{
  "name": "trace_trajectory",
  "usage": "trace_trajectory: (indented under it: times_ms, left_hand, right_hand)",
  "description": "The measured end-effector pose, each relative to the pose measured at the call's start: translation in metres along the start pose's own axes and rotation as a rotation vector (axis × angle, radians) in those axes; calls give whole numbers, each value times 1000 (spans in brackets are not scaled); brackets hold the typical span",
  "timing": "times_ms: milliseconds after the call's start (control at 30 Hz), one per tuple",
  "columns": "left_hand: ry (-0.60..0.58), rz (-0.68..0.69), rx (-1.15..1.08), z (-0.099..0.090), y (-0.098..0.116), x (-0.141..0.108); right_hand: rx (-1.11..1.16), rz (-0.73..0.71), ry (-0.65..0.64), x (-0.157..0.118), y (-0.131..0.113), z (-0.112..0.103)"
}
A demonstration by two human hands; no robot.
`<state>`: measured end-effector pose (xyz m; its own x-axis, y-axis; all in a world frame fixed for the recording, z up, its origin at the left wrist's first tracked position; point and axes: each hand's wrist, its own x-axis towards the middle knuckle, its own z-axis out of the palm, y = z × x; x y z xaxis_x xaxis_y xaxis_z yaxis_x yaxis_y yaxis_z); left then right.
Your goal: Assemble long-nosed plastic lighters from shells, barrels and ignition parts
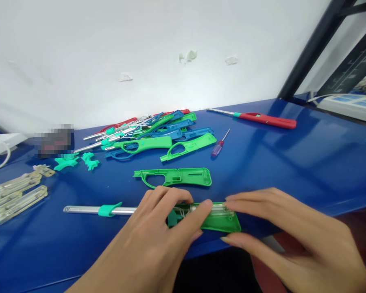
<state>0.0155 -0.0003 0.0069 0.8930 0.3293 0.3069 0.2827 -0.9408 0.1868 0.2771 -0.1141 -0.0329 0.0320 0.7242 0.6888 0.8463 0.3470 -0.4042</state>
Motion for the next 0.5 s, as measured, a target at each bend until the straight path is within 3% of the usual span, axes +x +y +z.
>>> trace_trajectory:
  times_ms: [233,500]
  left_hand:
    - [-59,-31,-26,1,1,-4]
    - [60,-5,-42,1,1,11]
  right_hand:
    - [17,0,5,-2,0,0]
    - [7,0,-100,-12,7,-1]
